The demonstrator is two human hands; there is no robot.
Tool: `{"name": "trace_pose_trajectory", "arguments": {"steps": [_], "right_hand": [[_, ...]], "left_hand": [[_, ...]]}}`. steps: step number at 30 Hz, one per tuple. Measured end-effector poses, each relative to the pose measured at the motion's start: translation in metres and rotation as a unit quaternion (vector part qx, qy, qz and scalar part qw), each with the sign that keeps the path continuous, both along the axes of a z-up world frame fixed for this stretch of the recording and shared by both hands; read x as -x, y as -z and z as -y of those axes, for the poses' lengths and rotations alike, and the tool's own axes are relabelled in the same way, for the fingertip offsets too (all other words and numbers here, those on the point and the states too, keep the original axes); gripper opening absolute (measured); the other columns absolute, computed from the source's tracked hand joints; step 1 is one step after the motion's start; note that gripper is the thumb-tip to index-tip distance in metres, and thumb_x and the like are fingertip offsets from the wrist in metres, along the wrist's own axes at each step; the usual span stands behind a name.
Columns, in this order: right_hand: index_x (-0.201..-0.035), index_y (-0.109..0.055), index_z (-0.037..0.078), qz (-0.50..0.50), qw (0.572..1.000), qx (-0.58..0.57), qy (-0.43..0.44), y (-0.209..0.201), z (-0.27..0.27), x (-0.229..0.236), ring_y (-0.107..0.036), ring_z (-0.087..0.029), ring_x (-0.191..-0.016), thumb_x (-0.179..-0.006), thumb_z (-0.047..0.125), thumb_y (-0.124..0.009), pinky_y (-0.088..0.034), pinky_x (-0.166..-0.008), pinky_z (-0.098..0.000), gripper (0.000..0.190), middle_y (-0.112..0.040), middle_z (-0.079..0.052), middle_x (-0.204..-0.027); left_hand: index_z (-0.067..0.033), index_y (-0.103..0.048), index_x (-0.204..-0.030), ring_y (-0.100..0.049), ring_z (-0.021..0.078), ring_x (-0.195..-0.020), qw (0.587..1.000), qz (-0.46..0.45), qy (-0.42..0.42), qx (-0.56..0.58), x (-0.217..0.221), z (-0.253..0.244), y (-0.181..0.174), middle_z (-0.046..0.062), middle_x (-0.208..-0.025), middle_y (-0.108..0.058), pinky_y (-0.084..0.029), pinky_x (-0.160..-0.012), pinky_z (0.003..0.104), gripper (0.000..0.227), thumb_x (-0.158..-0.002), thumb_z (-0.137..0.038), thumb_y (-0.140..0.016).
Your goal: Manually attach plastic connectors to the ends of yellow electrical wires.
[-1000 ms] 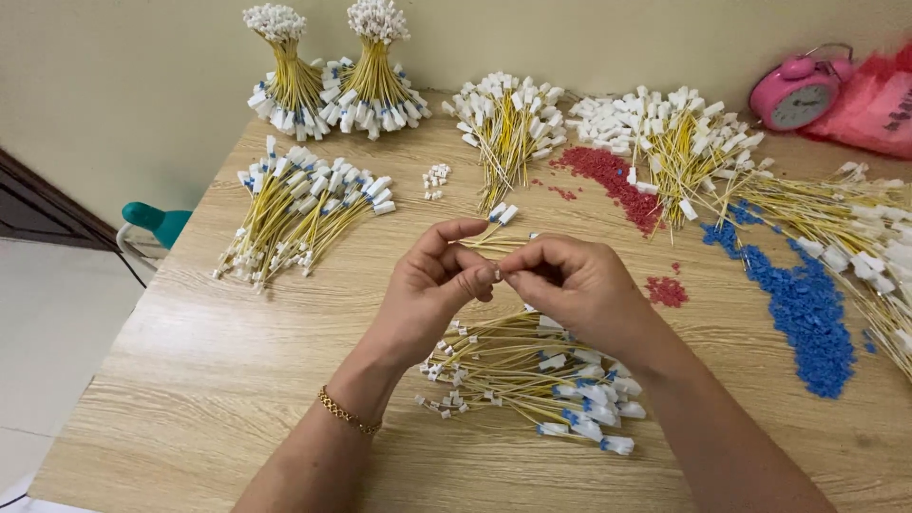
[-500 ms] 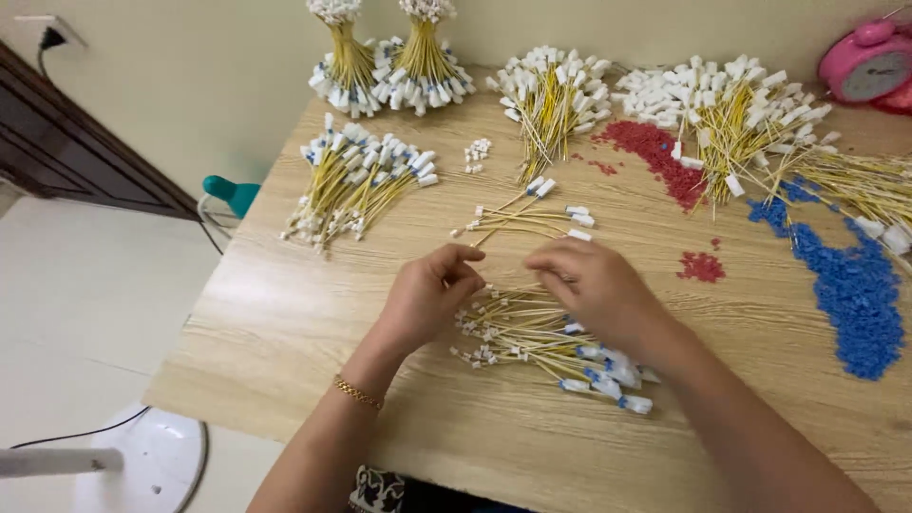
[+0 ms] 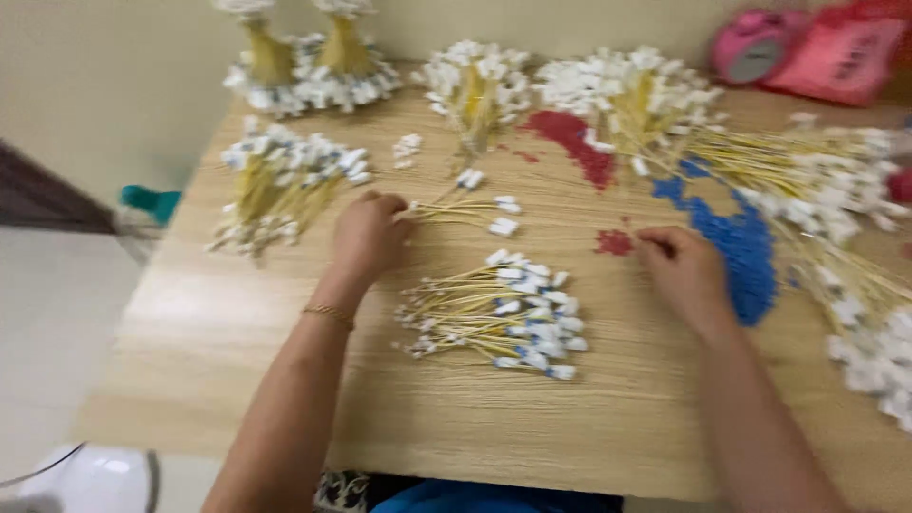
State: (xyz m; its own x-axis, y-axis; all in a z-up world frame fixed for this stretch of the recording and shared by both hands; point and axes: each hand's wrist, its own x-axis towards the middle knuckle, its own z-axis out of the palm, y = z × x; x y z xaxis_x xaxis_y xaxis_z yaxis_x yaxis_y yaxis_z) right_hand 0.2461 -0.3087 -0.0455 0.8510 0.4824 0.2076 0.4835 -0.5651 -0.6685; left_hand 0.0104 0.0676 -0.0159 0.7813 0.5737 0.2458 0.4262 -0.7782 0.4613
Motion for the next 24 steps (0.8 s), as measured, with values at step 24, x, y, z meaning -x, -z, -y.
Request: {"name": "trace_pose_trajectory", "arguments": {"steps": [24], "right_hand": [[-0.094,-0.078,0.009,0.005,0.991,0.133,0.010,0.002,-0.039,-0.049,-0.071,-0.025,-0.075,-0.087,0.031,-0.077,-0.056,-0.070,-0.0396,0.023,-0.075,-0.011,-0.085]], "left_hand": [[-0.0040,-0.076,-0.102,-0.072,0.0244,-0.078,0.987,0.156,-0.027,0.034,0.026,0.036,-0.023,0.012,-0.092,-0.076,-0.057,-0.069,0.037,0.011,-0.097,-0.014,-0.074]]}}
